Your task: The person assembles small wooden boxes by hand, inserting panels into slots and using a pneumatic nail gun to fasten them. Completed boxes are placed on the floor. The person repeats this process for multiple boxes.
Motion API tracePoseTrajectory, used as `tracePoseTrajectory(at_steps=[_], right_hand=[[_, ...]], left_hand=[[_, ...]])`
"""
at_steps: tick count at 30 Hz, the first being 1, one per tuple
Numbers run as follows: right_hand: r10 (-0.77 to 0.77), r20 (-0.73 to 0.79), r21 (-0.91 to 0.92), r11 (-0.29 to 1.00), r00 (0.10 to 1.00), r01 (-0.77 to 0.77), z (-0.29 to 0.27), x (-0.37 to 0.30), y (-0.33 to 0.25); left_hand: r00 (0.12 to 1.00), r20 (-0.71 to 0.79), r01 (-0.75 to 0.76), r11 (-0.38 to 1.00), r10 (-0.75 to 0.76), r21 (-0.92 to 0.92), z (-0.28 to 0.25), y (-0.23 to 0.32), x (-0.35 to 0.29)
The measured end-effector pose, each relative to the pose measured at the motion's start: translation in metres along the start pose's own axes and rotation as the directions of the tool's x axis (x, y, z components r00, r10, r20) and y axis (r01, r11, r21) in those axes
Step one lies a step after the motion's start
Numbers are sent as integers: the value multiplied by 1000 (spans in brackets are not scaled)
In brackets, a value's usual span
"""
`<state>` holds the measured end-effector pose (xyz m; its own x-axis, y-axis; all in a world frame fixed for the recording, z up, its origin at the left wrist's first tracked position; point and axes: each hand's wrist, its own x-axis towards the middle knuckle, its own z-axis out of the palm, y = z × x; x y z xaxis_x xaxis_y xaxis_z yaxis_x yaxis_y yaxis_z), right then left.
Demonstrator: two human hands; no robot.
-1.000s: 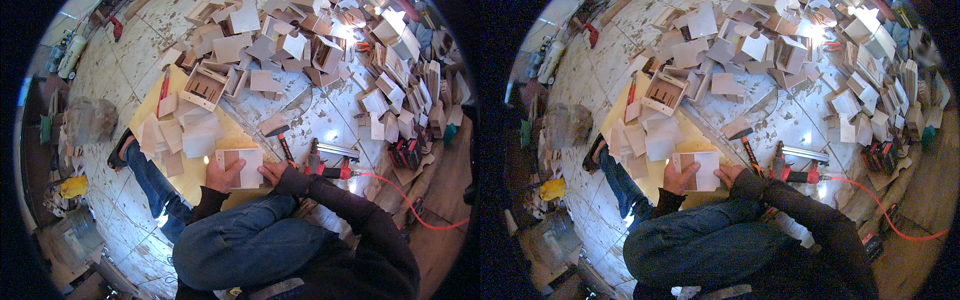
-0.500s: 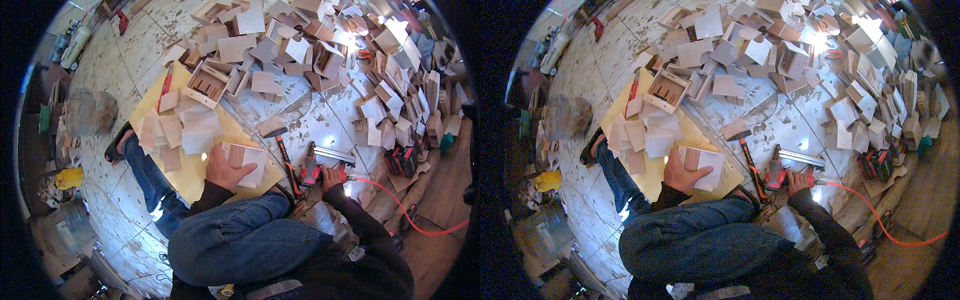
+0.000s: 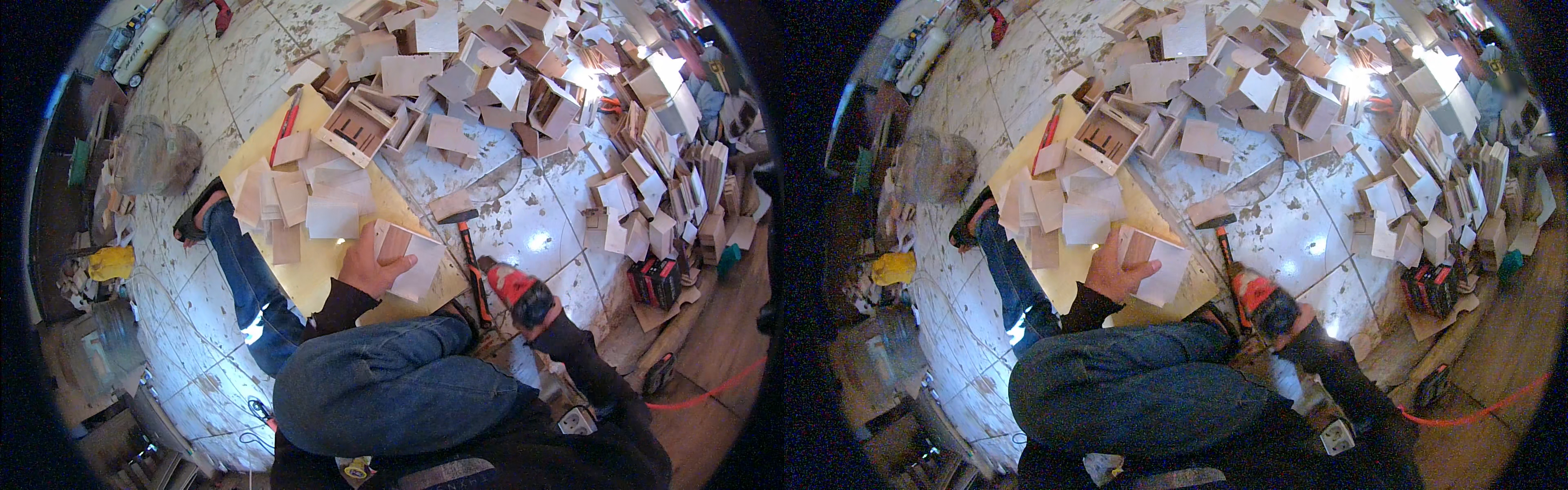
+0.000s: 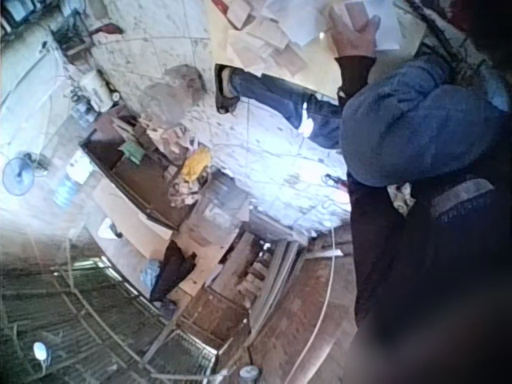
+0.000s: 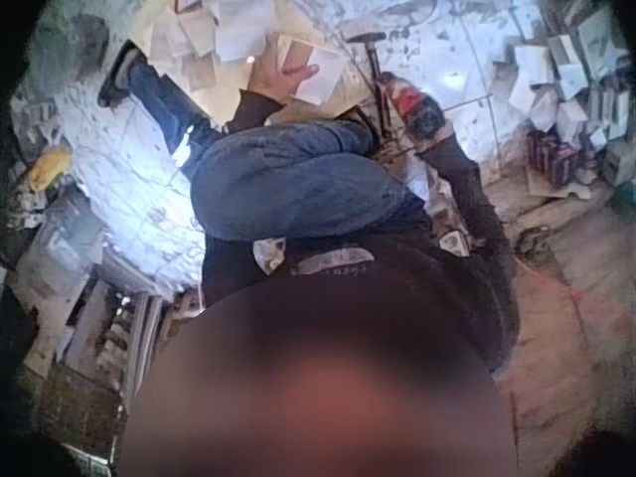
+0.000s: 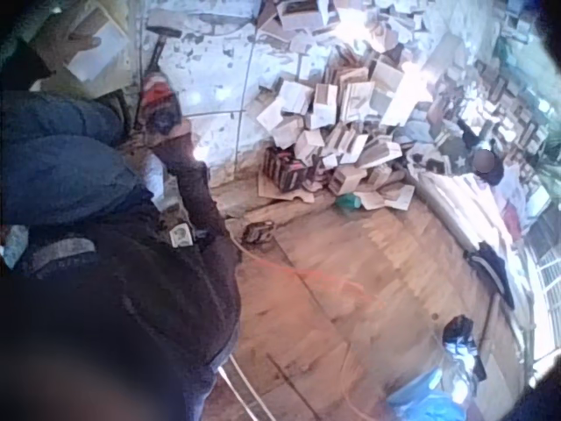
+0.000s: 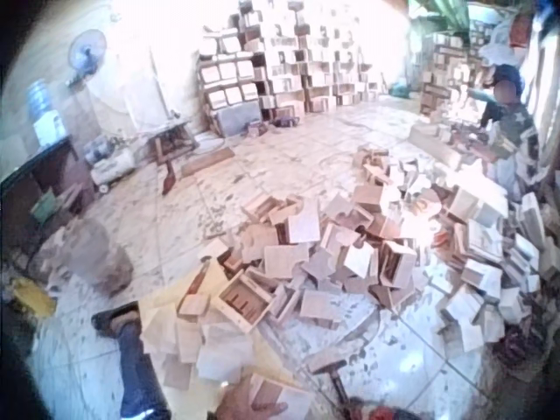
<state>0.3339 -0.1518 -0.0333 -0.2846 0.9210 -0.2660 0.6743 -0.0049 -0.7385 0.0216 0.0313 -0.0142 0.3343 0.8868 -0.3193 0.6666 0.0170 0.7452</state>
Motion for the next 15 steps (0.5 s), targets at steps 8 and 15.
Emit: tracePoseTrajectory(at_steps=[8, 15], right_hand=[[-108, 95, 451, 891, 990, 54, 6, 36, -46], [-64, 164, 53, 997, 984, 56, 6, 43, -47]], left_hand=[[994, 1, -109, 994, 109, -6, -3, 2, 6], [999, 26, -42, 999, 41, 25, -1, -5, 5]])
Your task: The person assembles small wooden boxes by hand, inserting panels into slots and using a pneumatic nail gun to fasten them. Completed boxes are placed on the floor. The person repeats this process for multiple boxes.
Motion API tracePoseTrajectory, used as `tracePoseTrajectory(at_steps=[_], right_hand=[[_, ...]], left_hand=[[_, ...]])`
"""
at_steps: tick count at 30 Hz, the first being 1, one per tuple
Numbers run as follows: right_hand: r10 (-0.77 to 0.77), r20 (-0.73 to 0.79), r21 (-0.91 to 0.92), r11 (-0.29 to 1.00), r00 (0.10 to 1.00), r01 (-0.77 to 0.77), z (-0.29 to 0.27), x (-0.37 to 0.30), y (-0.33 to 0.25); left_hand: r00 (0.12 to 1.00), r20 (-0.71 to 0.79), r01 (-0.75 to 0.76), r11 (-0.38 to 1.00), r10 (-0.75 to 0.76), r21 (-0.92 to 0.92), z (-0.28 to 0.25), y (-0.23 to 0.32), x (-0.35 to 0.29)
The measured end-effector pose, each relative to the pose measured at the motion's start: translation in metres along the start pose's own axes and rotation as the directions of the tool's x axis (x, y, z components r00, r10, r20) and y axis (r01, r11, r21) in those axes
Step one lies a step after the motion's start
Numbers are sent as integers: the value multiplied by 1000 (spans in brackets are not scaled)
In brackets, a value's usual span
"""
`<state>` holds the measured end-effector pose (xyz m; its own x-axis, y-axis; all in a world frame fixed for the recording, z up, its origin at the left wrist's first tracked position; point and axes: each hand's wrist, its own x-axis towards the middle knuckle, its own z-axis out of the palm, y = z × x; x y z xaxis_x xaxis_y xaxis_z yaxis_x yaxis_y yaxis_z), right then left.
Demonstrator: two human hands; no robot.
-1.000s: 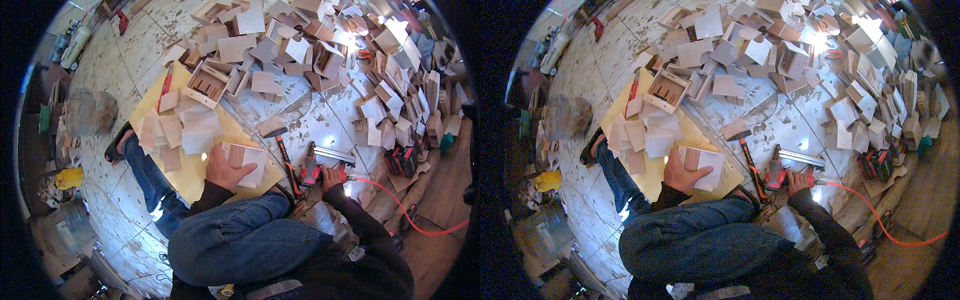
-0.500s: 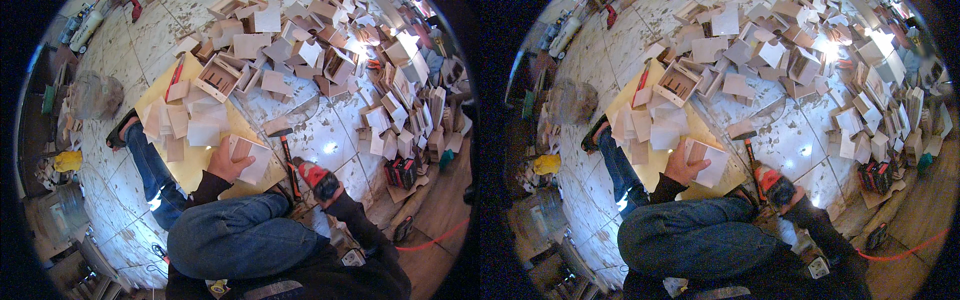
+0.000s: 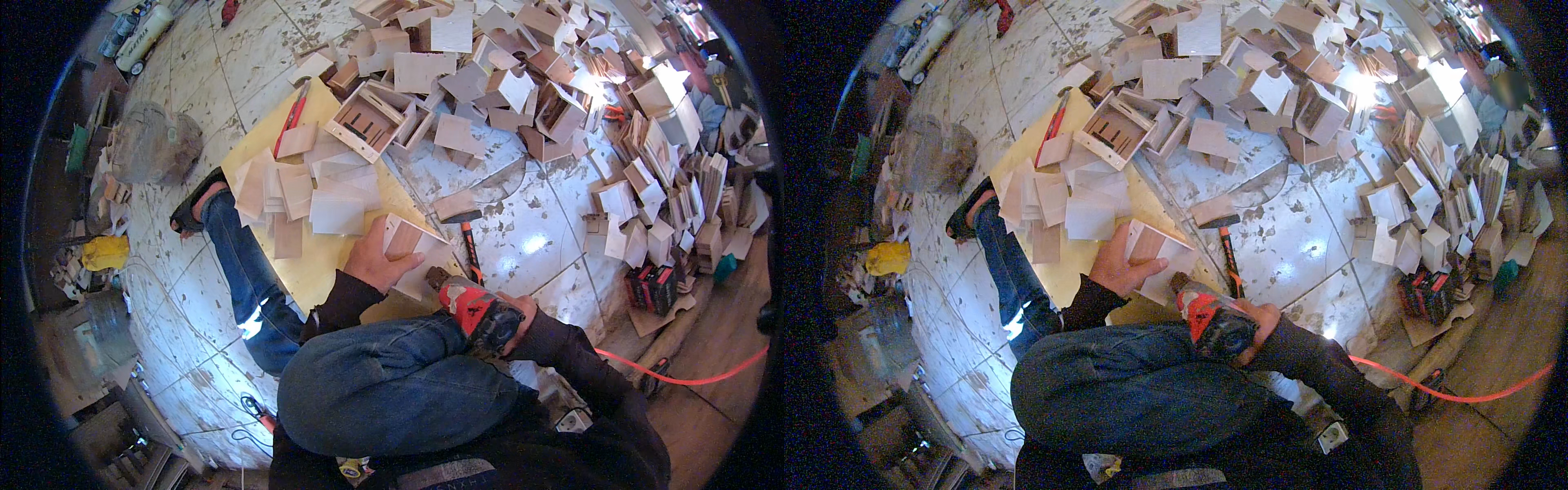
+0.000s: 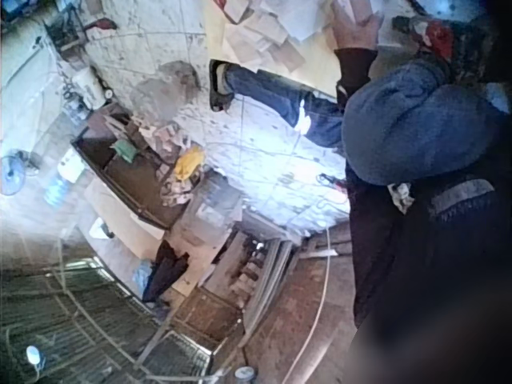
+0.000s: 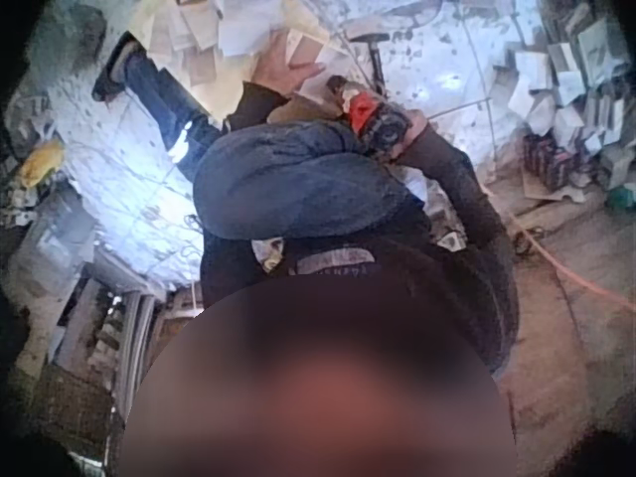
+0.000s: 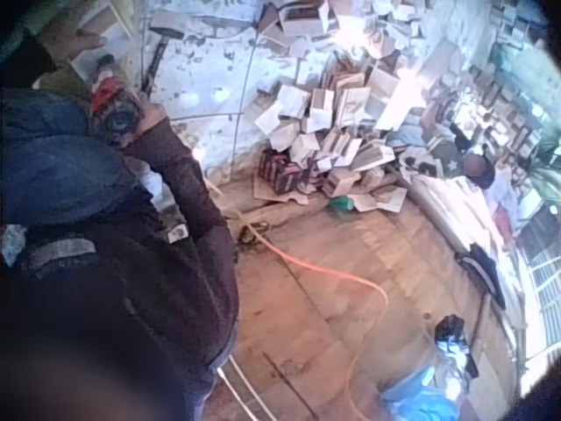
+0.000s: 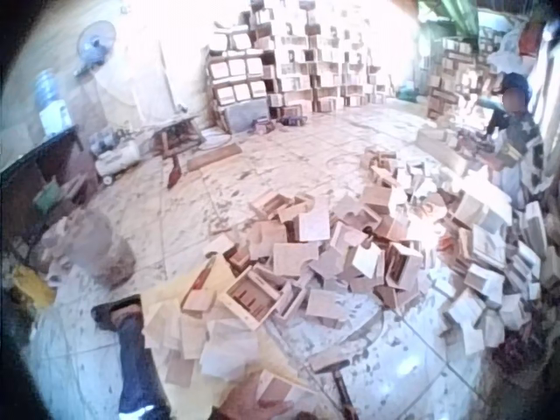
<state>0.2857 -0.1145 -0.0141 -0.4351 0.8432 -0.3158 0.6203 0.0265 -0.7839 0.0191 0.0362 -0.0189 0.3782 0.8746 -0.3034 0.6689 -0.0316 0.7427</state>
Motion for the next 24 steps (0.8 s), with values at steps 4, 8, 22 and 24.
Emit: tracePoseTrajectory(at_steps=[4, 8, 22, 24], right_hand=[[100, 85, 121, 986, 991, -110, -18, 2, -11], [95, -69, 188, 979, 993, -80, -15, -5, -17], [334, -392, -362, 801, 857, -477, 51, -48, 133], [198, -430, -398, 834, 881, -381, 60, -45, 151]], left_hand=[[999, -17, -43, 999, 43, -18, -1, 2, 3], [999, 33, -8, 1000, 9, -5, -2, 6, 5], [978, 183, 203, 636, -98, -745, -5, -38, -9], [960, 242, 281, 459, -145, -843, -4, -47, -13]])
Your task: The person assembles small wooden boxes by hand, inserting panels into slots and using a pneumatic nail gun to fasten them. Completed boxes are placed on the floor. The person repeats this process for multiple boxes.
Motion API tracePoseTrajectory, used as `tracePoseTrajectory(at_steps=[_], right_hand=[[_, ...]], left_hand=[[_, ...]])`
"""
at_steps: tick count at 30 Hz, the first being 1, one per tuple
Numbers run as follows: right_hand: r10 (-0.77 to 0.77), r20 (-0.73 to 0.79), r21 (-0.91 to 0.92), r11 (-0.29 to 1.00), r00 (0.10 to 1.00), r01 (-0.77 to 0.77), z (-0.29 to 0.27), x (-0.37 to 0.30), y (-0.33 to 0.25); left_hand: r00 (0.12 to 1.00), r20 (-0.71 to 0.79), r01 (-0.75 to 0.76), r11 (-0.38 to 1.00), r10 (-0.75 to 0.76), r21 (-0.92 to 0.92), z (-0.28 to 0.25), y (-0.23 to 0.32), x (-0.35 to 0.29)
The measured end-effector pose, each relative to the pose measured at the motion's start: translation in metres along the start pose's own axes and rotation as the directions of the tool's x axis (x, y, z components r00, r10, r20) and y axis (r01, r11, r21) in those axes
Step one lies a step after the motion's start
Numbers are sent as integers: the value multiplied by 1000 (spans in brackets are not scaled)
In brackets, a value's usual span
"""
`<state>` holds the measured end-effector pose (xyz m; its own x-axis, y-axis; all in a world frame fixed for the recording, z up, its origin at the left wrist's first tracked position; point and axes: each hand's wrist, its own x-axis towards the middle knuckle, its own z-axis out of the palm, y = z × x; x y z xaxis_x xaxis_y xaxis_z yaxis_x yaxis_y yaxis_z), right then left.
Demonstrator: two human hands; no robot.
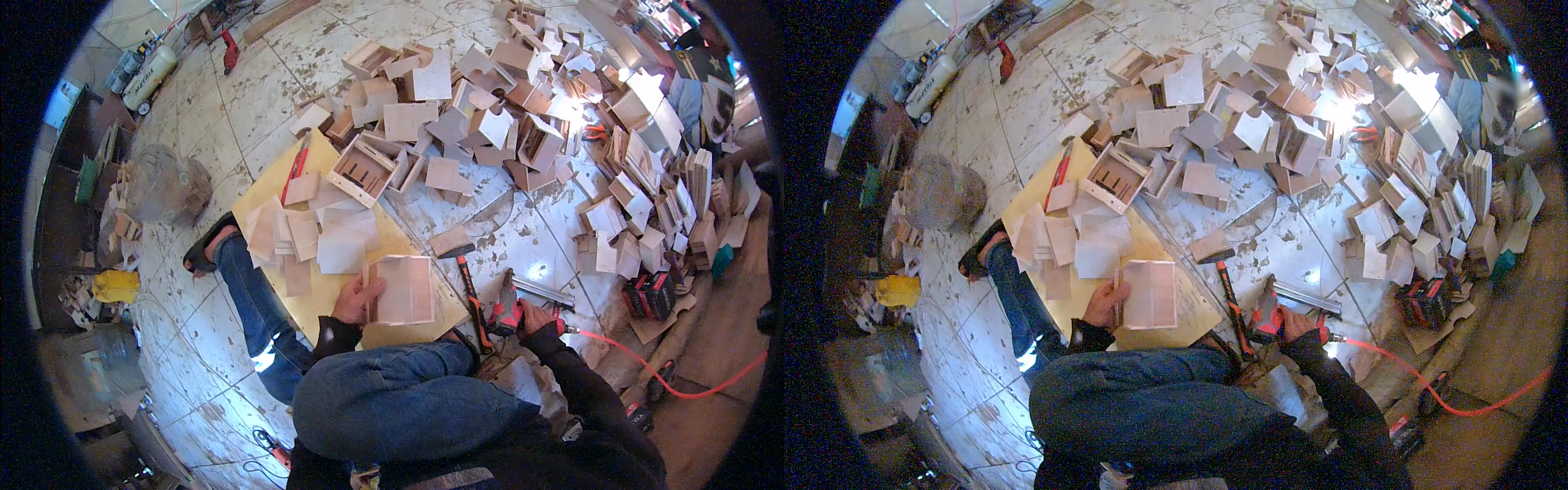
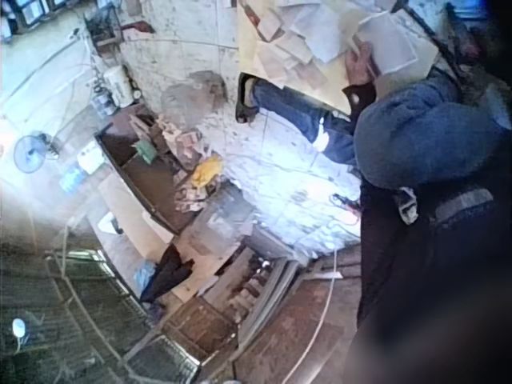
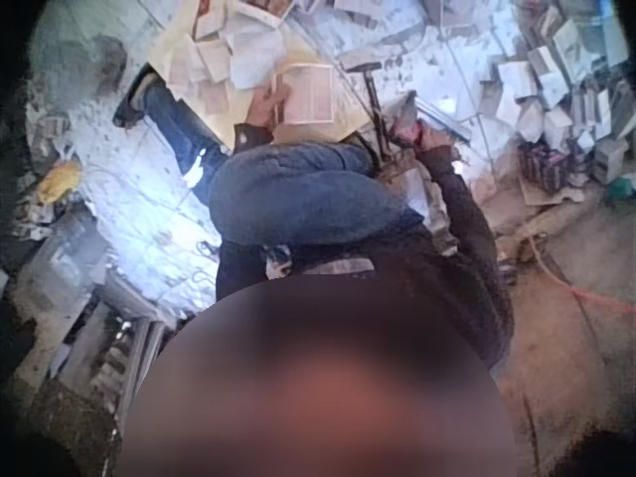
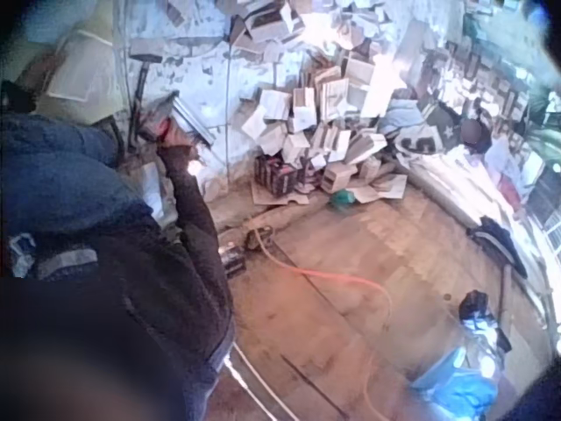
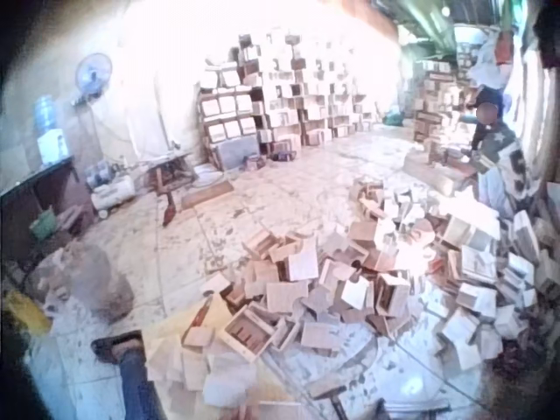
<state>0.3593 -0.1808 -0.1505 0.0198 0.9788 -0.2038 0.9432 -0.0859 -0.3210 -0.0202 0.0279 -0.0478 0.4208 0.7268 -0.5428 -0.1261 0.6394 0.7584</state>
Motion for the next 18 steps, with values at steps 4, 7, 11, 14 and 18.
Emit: tracePoseTrajectory(at_steps=[4, 7, 11, 14, 18], right_hand=[[82, 34, -9, 997, 996, -82, 21, 0, 6], [142, 68, -6, 990, 988, -142, 8, -2, -3], [165, 74, 142, 974, 984, -174, -34, 12, -51], [205, -5, 922, 379, 979, -75, -55, 28, -111], [223, -14, 927, 369, 975, -71, -65, 41, -125]], left_hand=[[999, -28, -32, 991, 28, -133, -5, -12, -4], [999, -29, -17, 999, 16, -34, -3, -11, -1], [998, -51, -11, 961, 27, 278, 21, -11, 7], [998, 32, -54, 908, 45, 416, 46, -11, 15], [994, 109, -17, 946, -19, 323, 70, -15, 20]])
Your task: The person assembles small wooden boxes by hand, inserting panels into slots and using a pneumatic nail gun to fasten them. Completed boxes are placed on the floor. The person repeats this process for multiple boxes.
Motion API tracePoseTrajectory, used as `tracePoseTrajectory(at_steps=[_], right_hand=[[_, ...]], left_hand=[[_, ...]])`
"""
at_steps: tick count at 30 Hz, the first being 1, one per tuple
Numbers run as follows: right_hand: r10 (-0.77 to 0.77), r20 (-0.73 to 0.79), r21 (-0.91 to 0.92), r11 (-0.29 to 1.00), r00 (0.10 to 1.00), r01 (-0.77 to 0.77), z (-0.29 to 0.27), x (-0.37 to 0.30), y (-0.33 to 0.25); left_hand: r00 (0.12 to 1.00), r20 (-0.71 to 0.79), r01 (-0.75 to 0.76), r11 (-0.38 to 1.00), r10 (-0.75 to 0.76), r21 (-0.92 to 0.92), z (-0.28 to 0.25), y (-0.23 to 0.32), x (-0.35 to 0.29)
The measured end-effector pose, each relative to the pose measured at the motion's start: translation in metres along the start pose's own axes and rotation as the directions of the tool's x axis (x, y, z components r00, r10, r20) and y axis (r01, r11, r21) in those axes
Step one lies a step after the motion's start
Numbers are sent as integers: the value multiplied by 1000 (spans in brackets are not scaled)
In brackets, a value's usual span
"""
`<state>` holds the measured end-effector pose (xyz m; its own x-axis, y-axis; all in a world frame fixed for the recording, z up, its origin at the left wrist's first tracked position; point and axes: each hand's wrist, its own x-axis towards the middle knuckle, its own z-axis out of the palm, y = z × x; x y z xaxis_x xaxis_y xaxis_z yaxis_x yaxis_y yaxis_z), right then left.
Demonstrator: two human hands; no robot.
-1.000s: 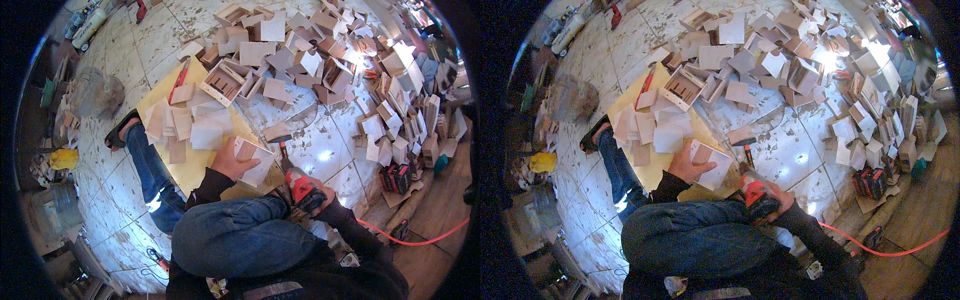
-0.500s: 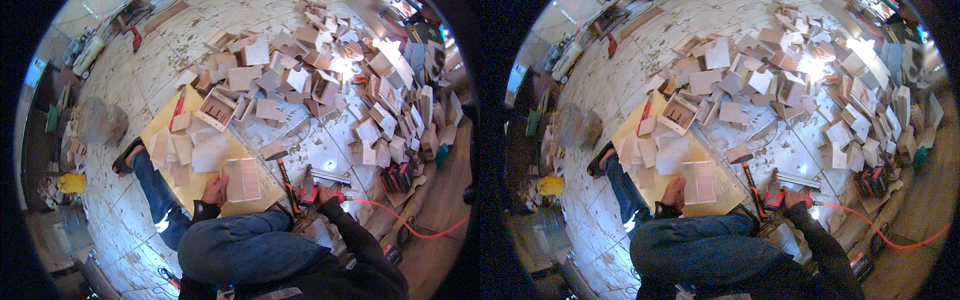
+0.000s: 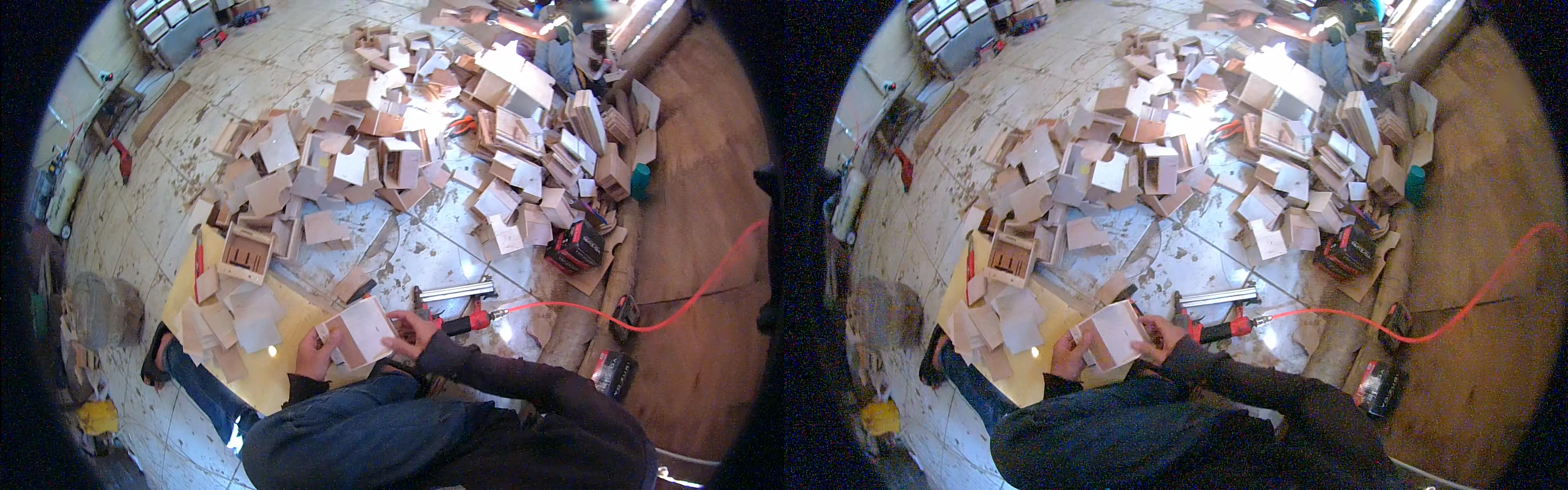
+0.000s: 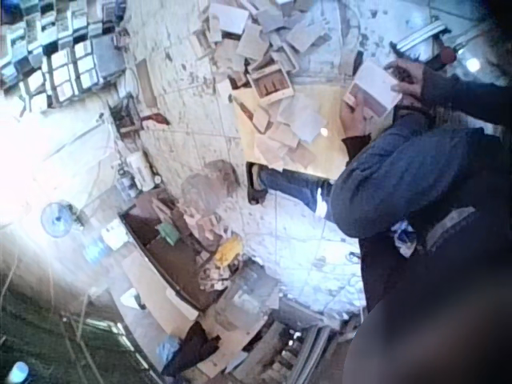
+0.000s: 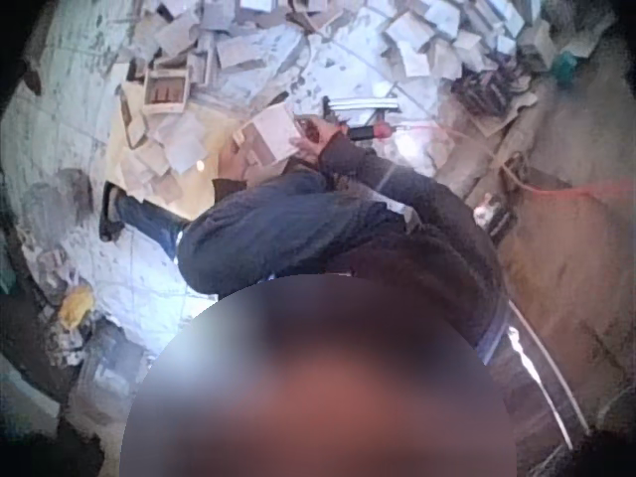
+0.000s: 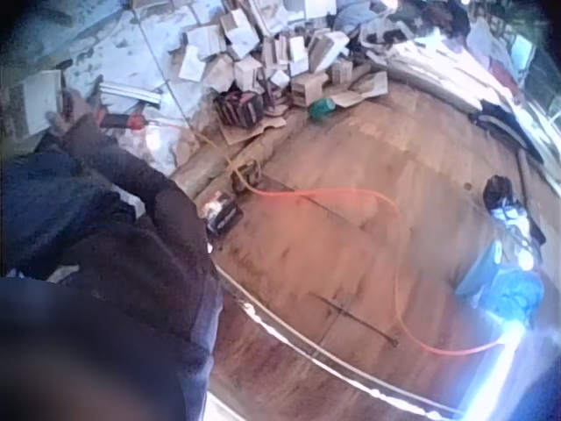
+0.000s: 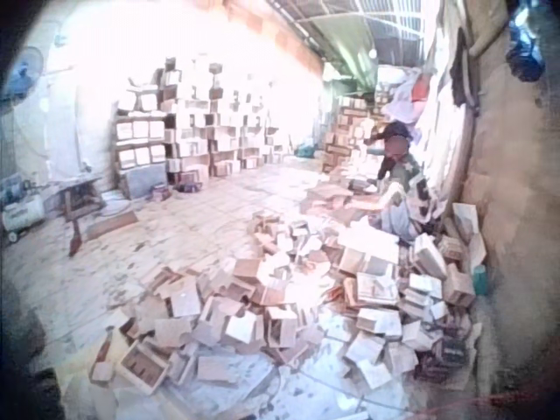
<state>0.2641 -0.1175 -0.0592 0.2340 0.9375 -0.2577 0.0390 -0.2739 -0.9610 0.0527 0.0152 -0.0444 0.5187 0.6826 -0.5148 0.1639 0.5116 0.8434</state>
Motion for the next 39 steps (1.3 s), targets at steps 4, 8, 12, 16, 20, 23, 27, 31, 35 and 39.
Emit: tracePoseTrajectory(at_steps=[4, 8, 12, 16, 20, 23, 27, 31, 35, 39], right_hand=[[-26, -300, -149, 989, 954, -20, -73, 37, 33], [20, -609, 456, 827, 793, 329, -197, 52, 77], [89, -851, 395, 758, 518, 519, -257, 73, 119], [-198, -729, -167, 980, 655, 111, -202, 124, 120], [-195, -394, -423, 906, 898, 11, -91, 164, 63], [-453, -280, -645, 742, 846, 184, -15, 193, 16], [-604, -622, -542, 791, 498, 284, 25, 248, -31], [-122, -852, -125, 992, 509, 28, 7, 287, -50], [-26, -878, -99, 987, 478, -128, -21, 302, -43], [-189, -834, -258, 964, 518, -64, -31, 307, -14]], left_hand=[[996, -82, 12, 980, -28, -197, -13, -5, -12], [899, -392, -179, 980, 197, 83, -44, -12, -32], [649, -604, -17, 804, 461, 595, -64, -16, -52], [440, -477, 156, 459, 761, 875, -76, -24, -52], [418, -389, 275, 293, 821, 916, -82, -50, -26], [424, -421, 195, 373, 802, 907, -92, -64, -22], [492, -402, 75, 423, 772, 903, -100, -64, -41], [537, -481, 41, 548, 693, 835, -100, -55, -56], [516, -580, 69, 644, 631, 762, -98, -47, -51], [440, -689, 197, 687, 575, 699, -87, -39, -31]])
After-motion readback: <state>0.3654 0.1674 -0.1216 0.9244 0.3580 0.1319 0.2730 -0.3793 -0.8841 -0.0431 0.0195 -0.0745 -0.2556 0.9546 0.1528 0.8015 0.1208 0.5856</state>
